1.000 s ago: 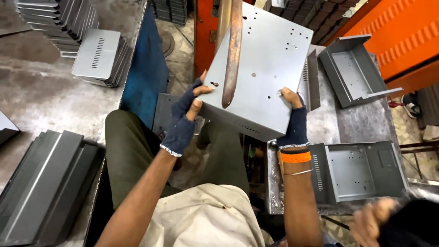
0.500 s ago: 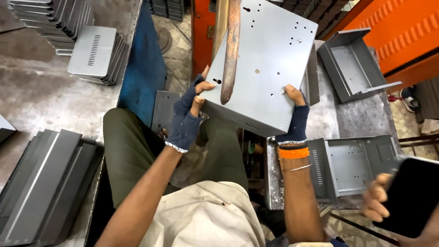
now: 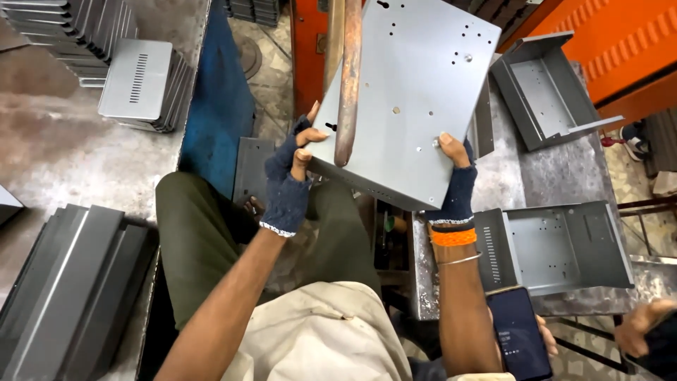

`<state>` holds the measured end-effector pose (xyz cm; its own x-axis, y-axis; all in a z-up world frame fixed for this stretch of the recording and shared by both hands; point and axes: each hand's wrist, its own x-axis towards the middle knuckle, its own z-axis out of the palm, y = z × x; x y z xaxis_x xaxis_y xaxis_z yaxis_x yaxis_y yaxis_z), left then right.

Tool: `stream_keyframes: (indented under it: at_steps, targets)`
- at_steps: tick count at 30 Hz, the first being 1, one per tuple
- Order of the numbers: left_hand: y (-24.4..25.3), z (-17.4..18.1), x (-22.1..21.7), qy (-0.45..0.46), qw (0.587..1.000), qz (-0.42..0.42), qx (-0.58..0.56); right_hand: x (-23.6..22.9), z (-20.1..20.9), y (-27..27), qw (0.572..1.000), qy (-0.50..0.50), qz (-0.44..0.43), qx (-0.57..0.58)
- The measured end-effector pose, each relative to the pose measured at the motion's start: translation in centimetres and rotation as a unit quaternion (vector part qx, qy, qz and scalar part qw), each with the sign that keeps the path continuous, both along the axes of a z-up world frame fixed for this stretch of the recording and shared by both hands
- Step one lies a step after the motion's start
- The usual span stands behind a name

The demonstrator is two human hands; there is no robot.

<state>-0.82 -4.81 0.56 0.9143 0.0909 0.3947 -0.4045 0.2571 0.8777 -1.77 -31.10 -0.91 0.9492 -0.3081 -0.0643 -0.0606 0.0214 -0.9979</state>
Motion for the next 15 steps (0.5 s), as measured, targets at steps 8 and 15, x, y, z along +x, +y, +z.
stream_keyframes:
  at_steps: [8, 15]
  targets:
    - [0.5, -3.9, 0.7, 0.110, 0.994, -0.016, 0.004, 0.4, 0.0, 1.0, 0.995, 0.008, -0.043, 0.085]
    - [-0.5, -0.1, -0.9, -0.047, 0.997, -0.018, 0.060, 3.7, -1.6, -5.2, 0.985, 0.071, 0.006, 0.158]
